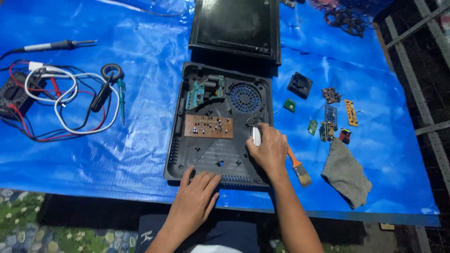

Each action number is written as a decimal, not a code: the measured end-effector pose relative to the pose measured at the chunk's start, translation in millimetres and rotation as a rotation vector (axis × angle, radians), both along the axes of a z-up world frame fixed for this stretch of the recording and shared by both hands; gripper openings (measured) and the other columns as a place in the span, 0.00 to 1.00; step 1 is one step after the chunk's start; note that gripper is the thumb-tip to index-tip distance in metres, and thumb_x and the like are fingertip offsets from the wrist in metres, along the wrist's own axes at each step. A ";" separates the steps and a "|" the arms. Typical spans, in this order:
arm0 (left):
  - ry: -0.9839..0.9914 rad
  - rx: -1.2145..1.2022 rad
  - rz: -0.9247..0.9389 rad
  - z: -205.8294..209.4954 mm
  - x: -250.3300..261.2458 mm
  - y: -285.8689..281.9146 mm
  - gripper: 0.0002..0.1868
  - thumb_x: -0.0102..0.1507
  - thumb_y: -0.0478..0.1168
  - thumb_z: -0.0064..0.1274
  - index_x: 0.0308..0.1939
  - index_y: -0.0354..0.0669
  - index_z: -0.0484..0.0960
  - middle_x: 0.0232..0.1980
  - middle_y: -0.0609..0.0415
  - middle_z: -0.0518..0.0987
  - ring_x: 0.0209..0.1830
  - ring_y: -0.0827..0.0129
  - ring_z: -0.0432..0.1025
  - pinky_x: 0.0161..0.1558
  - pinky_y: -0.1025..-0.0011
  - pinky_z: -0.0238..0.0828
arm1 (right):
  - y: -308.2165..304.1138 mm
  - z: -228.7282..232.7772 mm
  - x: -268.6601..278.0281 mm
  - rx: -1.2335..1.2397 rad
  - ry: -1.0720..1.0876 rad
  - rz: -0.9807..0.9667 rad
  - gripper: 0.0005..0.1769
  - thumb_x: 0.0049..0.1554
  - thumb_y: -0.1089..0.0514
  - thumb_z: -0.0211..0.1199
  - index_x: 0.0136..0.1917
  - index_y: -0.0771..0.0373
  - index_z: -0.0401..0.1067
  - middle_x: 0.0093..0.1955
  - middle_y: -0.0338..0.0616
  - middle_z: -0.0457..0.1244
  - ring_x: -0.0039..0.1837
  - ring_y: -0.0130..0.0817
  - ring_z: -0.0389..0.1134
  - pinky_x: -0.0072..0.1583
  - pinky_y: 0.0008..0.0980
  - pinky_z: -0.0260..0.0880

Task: The person places various circuit boards and electronic components into an open black plastic casing on a blue tarp. They arrange the boards inside the casing and then pick up a small black fan to position it within the assembly.

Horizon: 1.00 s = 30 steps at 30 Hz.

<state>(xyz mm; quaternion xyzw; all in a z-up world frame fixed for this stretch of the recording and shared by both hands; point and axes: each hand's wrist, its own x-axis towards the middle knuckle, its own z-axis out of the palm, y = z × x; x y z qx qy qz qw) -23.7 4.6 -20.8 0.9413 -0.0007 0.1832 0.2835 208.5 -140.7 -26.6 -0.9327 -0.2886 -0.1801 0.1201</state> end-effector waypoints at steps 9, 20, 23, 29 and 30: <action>-0.041 0.012 0.010 -0.3 -1.5 -1.5 0.24 0.59 0.39 0.55 0.59 0.38 0.73 0.57 0.49 0.76 0.60 0.60 0.68 0.73 0.45 0.45 | 3.2 -6.2 7.9 -0.039 -0.115 -0.029 0.20 0.49 0.49 0.68 0.52 0.60 0.76 0.41 0.49 0.68 0.44 0.47 0.67 0.51 0.44 0.62; -0.034 0.045 -0.003 1.0 -4.9 -2.1 0.29 0.56 0.38 0.56 0.62 0.36 0.71 0.59 0.48 0.73 0.62 0.58 0.65 0.73 0.45 0.44 | 6.1 -2.4 26.9 0.072 -0.072 0.097 0.14 0.51 0.55 0.71 0.49 0.63 0.77 0.44 0.47 0.67 0.46 0.46 0.68 0.51 0.43 0.67; -0.030 0.059 0.001 -4.0 -6.4 -3.3 0.31 0.56 0.38 0.55 0.64 0.36 0.70 0.61 0.47 0.72 0.64 0.58 0.64 0.74 0.45 0.42 | 2.9 -2.0 21.8 0.017 -0.075 0.108 0.18 0.51 0.54 0.71 0.52 0.64 0.78 0.50 0.46 0.65 0.48 0.45 0.68 0.51 0.42 0.68; -0.027 0.094 0.010 -4.1 -5.1 -5.0 0.31 0.57 0.39 0.55 0.64 0.36 0.70 0.61 0.47 0.72 0.65 0.58 0.63 0.74 0.46 0.41 | 4.1 -3.5 10.6 -0.080 -0.157 0.149 0.22 0.53 0.57 0.68 0.60 0.66 0.74 0.56 0.48 0.62 0.50 0.44 0.66 0.51 0.41 0.67; -0.033 0.100 0.011 -3.4 -4.9 -5.1 0.31 0.57 0.39 0.55 0.64 0.36 0.69 0.60 0.47 0.72 0.64 0.58 0.64 0.73 0.45 0.42 | 4.5 -2.1 8.8 -0.107 -0.157 0.162 0.25 0.53 0.58 0.68 0.62 0.67 0.72 0.57 0.49 0.61 0.50 0.45 0.65 0.51 0.41 0.66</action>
